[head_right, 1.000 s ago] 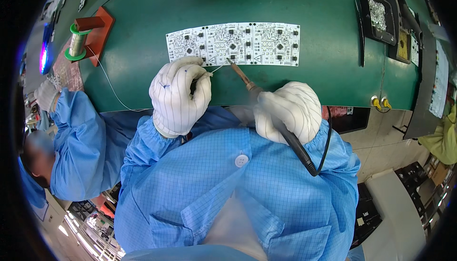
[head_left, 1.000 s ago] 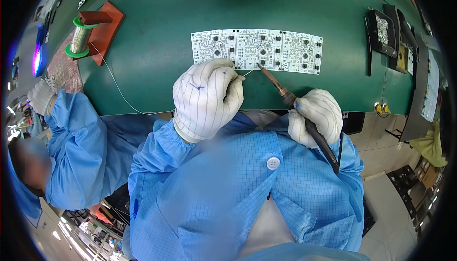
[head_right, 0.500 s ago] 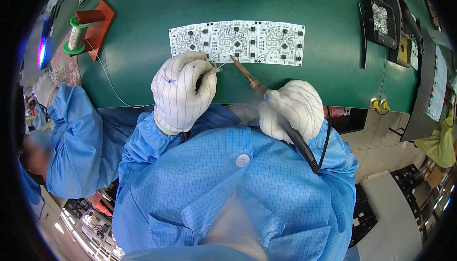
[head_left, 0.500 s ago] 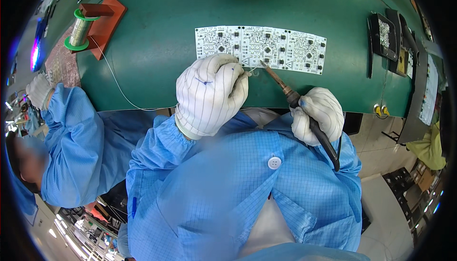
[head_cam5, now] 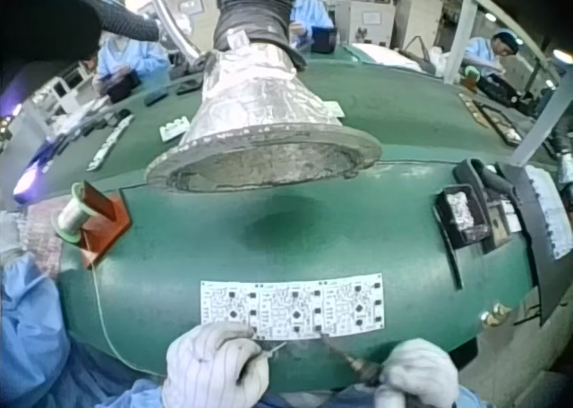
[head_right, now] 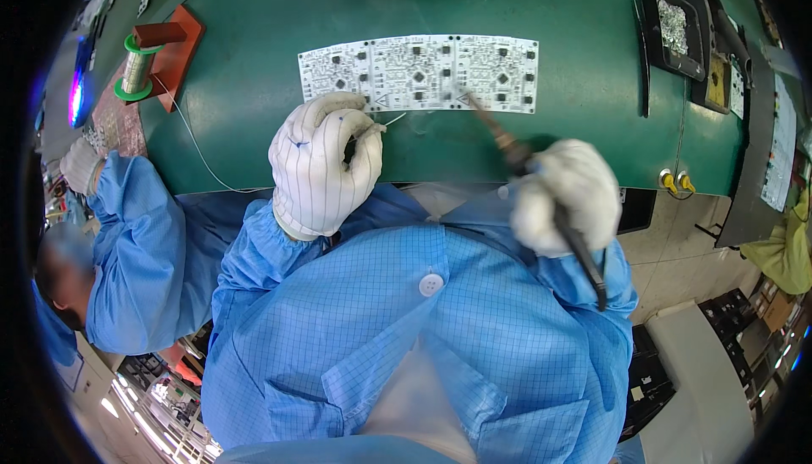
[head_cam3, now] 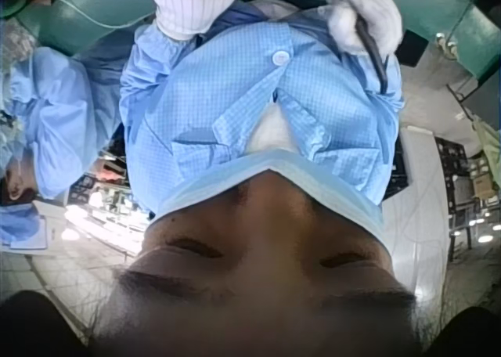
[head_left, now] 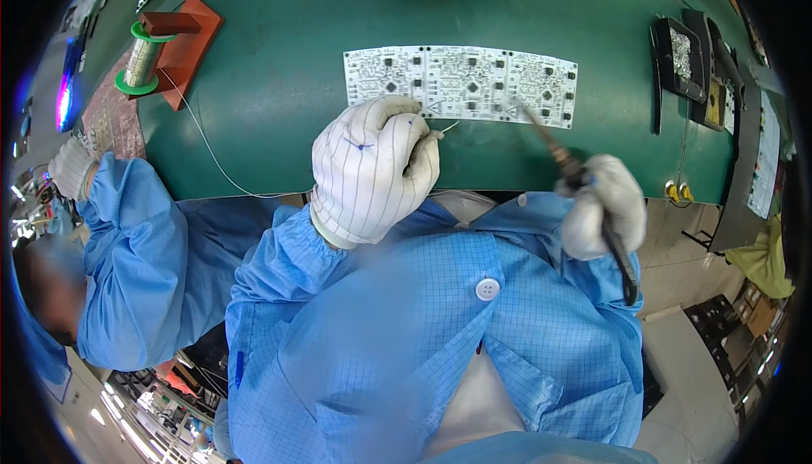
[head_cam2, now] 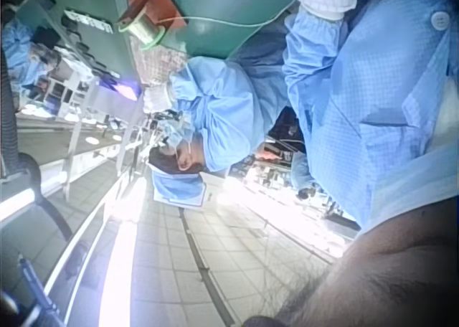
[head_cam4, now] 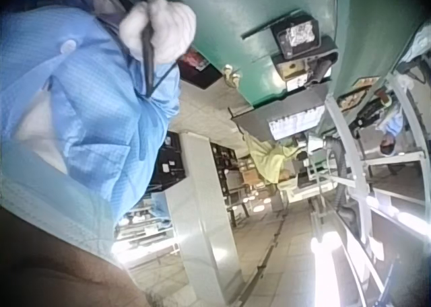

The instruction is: Soldering components onto printed circuit boards at an assembly station.

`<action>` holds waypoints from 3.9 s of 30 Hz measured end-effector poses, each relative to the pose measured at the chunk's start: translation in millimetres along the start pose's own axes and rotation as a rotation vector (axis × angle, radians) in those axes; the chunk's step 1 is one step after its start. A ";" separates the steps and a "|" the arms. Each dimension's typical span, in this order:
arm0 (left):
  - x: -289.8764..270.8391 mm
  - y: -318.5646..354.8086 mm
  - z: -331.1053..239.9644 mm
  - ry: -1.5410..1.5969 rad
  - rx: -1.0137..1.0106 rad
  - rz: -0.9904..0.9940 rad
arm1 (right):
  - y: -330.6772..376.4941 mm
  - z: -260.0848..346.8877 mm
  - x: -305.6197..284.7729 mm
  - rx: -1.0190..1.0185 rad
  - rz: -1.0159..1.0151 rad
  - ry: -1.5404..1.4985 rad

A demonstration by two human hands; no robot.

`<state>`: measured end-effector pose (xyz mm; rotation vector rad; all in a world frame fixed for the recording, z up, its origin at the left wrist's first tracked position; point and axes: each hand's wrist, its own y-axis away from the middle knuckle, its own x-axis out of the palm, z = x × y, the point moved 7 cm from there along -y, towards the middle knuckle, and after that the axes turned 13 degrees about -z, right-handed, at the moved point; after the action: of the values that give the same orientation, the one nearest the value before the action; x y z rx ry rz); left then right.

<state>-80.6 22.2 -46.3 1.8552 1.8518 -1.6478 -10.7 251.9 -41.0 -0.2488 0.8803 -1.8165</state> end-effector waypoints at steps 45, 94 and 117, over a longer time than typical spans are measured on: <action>-11.1 -6.0 37.5 0.049 -0.188 -0.060 | -32.1 -31.1 11.9 0.366 -0.225 0.137; -15.8 -8.9 33.6 0.182 -0.209 -0.063 | -12.0 -2.1 7.7 0.099 0.012 0.001; -23.4 -5.7 33.4 -0.017 -0.014 0.029 | -42.7 -45.0 -60.2 0.381 -0.382 0.465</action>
<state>-98.6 -14.5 -41.7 1.8475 1.8158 -1.6329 -40.6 332.4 -30.5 0.2794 0.8113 -2.4125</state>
